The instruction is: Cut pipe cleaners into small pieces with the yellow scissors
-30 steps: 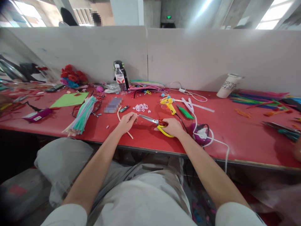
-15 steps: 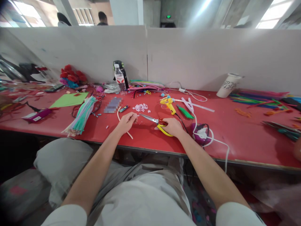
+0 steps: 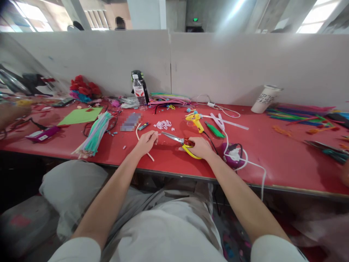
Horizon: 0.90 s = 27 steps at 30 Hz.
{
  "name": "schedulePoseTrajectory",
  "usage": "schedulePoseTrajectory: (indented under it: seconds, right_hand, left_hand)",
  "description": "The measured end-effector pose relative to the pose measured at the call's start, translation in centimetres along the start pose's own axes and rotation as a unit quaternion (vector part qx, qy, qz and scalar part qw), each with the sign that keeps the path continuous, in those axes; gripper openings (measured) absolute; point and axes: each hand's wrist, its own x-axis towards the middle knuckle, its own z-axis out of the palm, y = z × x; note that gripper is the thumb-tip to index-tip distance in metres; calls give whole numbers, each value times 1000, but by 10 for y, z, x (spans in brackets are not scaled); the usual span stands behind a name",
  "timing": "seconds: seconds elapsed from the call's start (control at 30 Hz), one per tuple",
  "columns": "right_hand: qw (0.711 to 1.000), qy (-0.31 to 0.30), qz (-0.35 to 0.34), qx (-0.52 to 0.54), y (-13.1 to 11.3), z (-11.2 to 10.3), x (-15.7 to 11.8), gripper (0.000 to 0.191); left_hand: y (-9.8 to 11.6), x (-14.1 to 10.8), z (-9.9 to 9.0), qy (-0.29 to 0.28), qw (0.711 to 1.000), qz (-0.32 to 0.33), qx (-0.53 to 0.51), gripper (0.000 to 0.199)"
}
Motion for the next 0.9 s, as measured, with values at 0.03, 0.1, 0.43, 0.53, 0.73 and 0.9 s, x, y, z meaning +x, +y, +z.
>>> schedulePoseTrajectory:
  seconds: [0.03, 0.1, 0.43, 0.53, 0.73, 0.9]
  right_hand:
    - [1000, -1, -1, 0, 0, 0, 0, 51]
    - [1000, -4, -1, -1, 0, 0, 0, 50]
    - [1000, -11, -2, -17, 1, 2, 2, 51]
    - [1000, -6, 1, -22, 5, 6, 4, 52]
    - [1000, 6, 4, -19, 6, 7, 4, 52]
    - [1000, 7, -5, -14, 3, 3, 1, 50]
  left_hand:
    - [0, 0, 0, 1, 1000, 0, 0, 41]
    - [1, 0, -1, 0, 1000, 2, -1, 41]
    - [0, 0, 0, -1, 1000, 6, -4, 42]
    - [-1, 0, 0, -5, 1000, 6, -11, 41]
    - [1, -2, -1, -5, 1000, 2, -20, 40]
    - [3, -2, -2, -2, 1000, 1, -14, 40]
